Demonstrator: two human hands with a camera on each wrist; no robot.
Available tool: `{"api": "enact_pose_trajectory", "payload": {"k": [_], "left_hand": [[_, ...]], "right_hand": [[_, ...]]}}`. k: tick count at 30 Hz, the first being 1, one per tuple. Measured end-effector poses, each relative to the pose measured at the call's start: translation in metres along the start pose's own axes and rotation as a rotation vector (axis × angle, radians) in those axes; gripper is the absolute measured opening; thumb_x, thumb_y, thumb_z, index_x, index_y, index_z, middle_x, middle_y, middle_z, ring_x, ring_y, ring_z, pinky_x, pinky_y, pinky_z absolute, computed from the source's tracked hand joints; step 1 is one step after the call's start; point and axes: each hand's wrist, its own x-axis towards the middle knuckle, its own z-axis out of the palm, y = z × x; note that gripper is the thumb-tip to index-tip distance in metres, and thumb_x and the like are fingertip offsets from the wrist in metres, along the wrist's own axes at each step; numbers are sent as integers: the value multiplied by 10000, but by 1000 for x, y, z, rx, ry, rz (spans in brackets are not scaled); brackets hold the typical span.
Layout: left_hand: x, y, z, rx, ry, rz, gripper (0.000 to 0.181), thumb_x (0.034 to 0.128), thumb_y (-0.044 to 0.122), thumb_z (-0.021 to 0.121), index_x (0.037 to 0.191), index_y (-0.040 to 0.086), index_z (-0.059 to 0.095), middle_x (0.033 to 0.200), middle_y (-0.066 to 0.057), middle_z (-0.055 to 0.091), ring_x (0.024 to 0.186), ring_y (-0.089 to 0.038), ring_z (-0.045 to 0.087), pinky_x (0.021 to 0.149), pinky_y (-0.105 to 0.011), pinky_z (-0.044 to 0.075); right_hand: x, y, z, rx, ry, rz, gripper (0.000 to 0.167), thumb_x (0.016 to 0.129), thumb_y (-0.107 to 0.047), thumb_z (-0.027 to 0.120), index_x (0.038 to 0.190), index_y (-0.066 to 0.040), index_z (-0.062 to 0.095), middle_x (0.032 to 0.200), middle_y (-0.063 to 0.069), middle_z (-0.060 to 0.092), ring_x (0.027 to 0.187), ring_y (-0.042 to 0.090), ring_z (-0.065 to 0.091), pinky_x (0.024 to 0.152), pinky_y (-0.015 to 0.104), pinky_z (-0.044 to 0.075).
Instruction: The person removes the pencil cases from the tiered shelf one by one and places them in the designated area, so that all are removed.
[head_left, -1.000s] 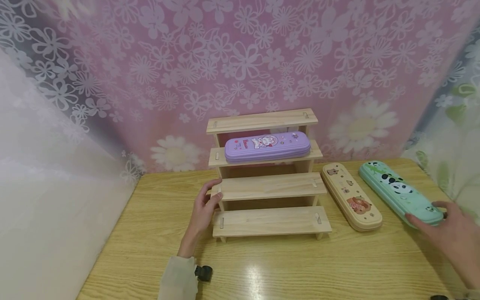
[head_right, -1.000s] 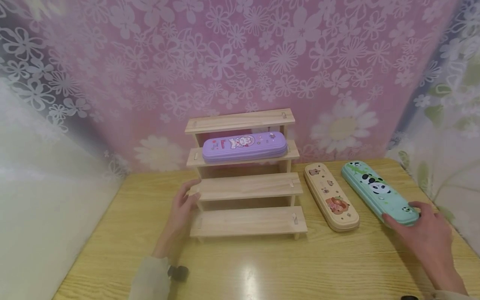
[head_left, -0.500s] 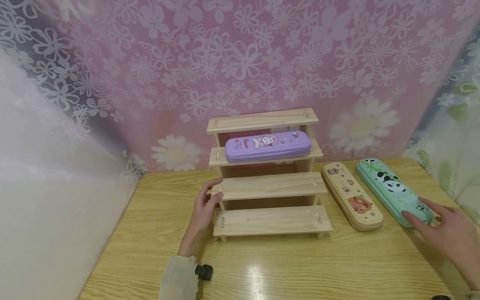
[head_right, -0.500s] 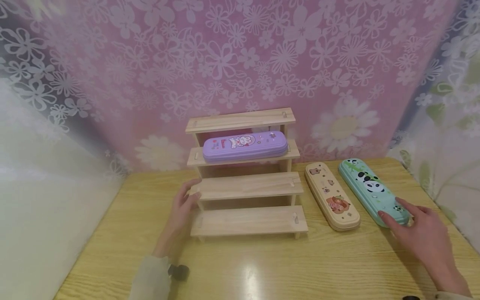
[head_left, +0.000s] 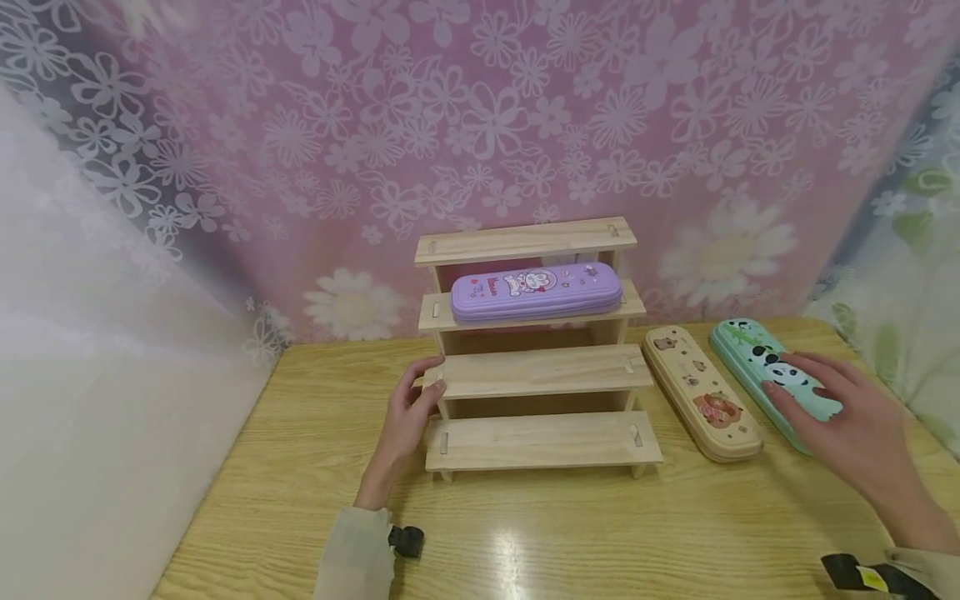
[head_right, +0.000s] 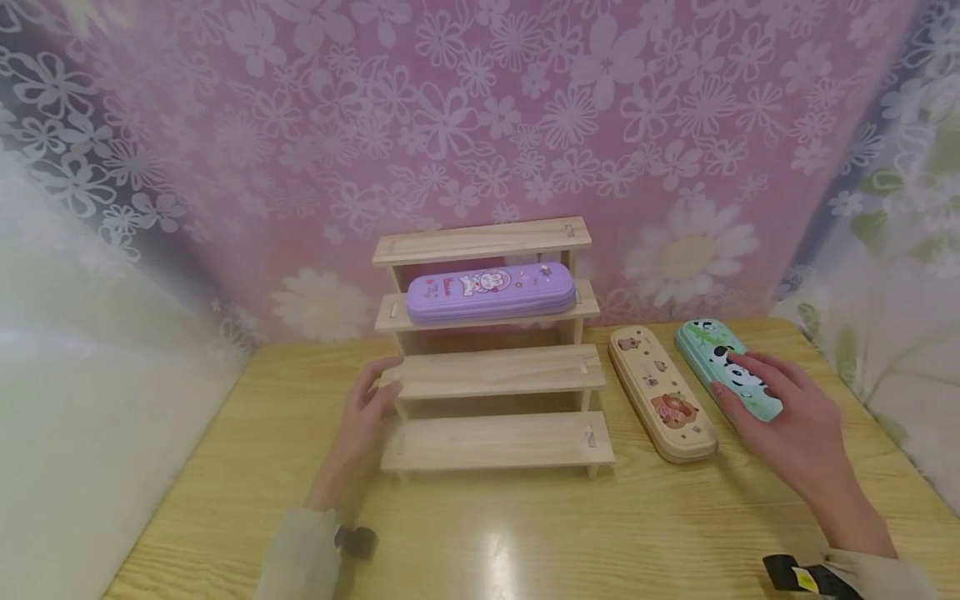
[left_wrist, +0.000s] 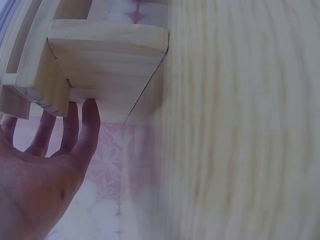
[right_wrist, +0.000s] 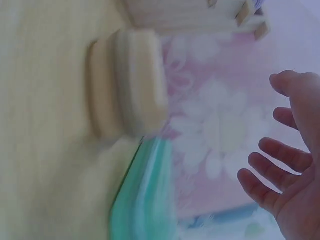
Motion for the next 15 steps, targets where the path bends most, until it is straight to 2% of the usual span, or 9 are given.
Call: {"api": "enact_pose_trajectory", "payload": {"k": [2,6,9,15], "left_hand": [[2,1,-1,0,3,8,355,1042,200,583,1395,226,591,1469,-47,428,1015,-241,599,819,-298,589],[5,5,-2,-4,8,25,349,1042,190,577,1390,213,592,1468,-47,436,1005,-241,600,812,-306,590],[5,7,-1,-9,3,32,347,1045,177,569,1391,193,588,1475,-60,441,988,-228,598,818,-339,593],[1,6,1,7,3,11,347,1044,152,564,1389,175,589,1457,-74,463,977,-191,616,834,-386,598]], "right_hand": [[10,-9,5,39,3,-42,431,784,-54,839,1203,-36,740,1289,-359,506,1154,-271,417,871,-55,295],[29,-27,14,72,14,-136,441,770,-44,819,1205,-44,747,1256,12,692,1137,-245,450,865,-14,317],[40,-38,22,90,13,-202,452,764,-43,814,1211,-45,745,1200,237,687,1104,-232,459,850,9,326],[55,-57,39,143,-33,-258,519,748,0,826,1254,-42,722,1227,235,679,1172,-209,471,905,17,361]]}}
